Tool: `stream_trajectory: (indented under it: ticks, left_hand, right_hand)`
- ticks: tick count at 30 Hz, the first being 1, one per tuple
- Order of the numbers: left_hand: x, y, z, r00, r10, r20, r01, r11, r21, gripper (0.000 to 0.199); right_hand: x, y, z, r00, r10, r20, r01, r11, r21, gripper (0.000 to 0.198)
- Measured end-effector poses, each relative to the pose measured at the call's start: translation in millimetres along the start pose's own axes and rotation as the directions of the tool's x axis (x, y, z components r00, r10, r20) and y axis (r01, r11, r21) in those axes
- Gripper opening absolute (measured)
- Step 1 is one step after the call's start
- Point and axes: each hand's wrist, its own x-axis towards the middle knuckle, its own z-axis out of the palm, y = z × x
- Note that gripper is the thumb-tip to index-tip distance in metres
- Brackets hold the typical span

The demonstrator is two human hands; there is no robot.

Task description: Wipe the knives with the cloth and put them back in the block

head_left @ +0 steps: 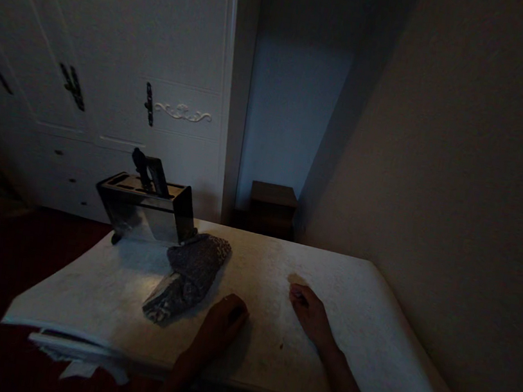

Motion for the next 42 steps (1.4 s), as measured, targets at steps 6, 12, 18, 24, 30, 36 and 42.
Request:
stream_trajectory:
  ticks: [6, 12, 18, 24, 30, 36, 42]
  left_hand:
    - [-1, -3, 2, 1.000, 0.024, -0.003, -0.024, 1.000, -0.007, 0.012]
    - [-1, -2, 2, 1.000, 0.021, -0.002, -0.021, 1.000, -0.013, 0.011]
    - [-2, 2, 0, 1.000, 0.006, 0.008, -0.006, 1.000, -0.015, 0.012]
    - [-2, 3, 0, 1.000, 0.009, 0.007, -0.009, 1.000, -0.011, 0.011]
    - [-2, 4, 0, 1.000, 0.012, 0.011, -0.012, 1.000, -0.011, 0.010]
    - [-6, 1, 3, 0.998, 0.059, 0.005, -0.059, 0.997, -0.056, 0.011]
    - [-7, -5, 8, 0.996, 0.090, -0.010, -0.091, 0.991, -0.093, 0.011]
  right_hand:
    - [-1, 2, 0, 1.000, 0.006, -0.003, -0.006, 1.000, -0.008, 0.032]
    - [-1, 0, -1, 1.000, 0.025, -0.003, -0.025, 1.000, 0.001, 0.031]
    - [-1, -3, -2, 0.999, 0.045, -0.018, -0.045, 0.999, 0.031, 0.033]
    - [-3, -2, -3, 0.996, 0.092, -0.011, -0.092, 0.995, 0.031, 0.038]
    - [-2, 0, -4, 0.995, 0.103, -0.018, -0.103, 0.994, -0.038, 0.040]
    - [-2, -9, -5, 0.990, 0.138, -0.024, -0.139, 0.986, -0.091, 0.042]
    - [8, -5, -5, 0.975, 0.215, -0.055, -0.218, 0.975, -0.052, 0.042]
